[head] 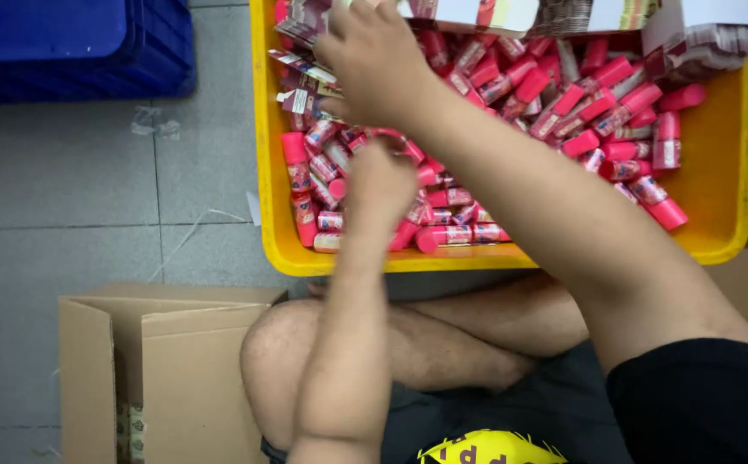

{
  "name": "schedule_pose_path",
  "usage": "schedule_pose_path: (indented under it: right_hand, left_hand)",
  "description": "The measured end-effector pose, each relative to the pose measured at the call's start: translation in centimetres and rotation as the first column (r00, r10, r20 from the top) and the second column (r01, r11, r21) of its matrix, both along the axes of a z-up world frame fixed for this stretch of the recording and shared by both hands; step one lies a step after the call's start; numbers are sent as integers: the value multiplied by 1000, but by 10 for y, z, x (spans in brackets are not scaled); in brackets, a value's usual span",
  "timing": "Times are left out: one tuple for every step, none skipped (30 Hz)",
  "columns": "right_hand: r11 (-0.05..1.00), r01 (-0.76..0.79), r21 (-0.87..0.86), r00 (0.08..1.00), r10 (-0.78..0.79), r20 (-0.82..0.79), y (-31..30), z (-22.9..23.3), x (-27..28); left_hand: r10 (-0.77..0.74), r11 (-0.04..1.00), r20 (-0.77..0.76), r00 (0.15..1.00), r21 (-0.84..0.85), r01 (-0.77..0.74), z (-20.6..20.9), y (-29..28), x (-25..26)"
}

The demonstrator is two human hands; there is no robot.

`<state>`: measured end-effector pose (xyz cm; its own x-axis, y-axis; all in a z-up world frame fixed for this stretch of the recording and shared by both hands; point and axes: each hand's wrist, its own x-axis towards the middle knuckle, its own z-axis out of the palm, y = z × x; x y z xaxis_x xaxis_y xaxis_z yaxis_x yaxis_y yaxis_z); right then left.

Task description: The person sits on the floor and manually folds small paper boxes to package pink cosmetic tubes taken from a large yellow bin.

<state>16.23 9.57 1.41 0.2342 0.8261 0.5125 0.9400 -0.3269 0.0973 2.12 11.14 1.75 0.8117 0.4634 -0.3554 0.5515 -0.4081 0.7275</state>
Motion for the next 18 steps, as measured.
schedule_pose_path:
  right_hand:
    - [1000,-10,-3,1000,10,-2,1,-4,-5]
    - [999,-27,41,996,23,87,2,-8,-10]
    - [995,-48,84,984,33,175,3,-12,-15]
    - [995,-53,85,984,38,175,7,-13,-19]
    - [990,-7,143,968,-29,250,10,-15,-23]
    - [978,42,204,941,-107,320,11,-16,-25]
    - [978,44,205,941,-110,320,11,-18,-23]
    - [969,91,228,948,-154,278,11,-20,-22]
    - [959,137,249,952,-197,234,10,-22,-21]
    - [959,136,250,951,-197,237,-2,-4,-31]
    - [940,167,297,985,-147,-88,-14,14,-40]
    - [918,212,336,916,-67,-395,-27,32,-49]
    - [918,210,337,919,-67,-389,-46,43,-54]
    - [921,278,272,644,31,-764,-69,52,-60]
    - [936,298,187,223,122,-967,-92,62,-67]
    - [932,311,185,229,115,-966,-114,42,-73]
    - [883,350,314,-28,344,-938,-137,22,-80]
    - [805,423,415,-263,548,-794,-161,3,-87]
  left_hand:
    - [10,1000,-2,1000,-3,-10,8,12,-10]
    - [92,995,-3,996,50,-92,17,26,-21]
    - [174,980,-1,985,104,-173,26,38,-32]
    - [179,978,-1,984,105,-178,40,45,-38]
    - [244,967,-33,969,85,-240,53,52,-45]
    - [298,954,-65,952,65,-294,67,58,-49]
    - [296,954,-64,953,66,-292,61,62,-50]
    - [378,922,62,924,66,-382,56,65,-51]
    - [451,883,186,873,54,-467,50,68,-52]
    - [451,882,189,872,53,-467,48,67,-52]
    - [409,911,287,866,-75,-406,47,65,-51]
    - [376,926,387,842,-196,-323,46,63,-50]
    - [376,926,392,840,-198,-322,39,60,-47]
    - [287,905,569,771,-425,-24,31,54,-46]
    - [256,778,724,641,-547,308,23,48,-43]
    - [249,772,726,641,-549,322,8,32,-43]
    - [239,656,642,728,-660,367,-6,16,-41]
    - [204,521,554,807,-759,390,-20,-2,-40]
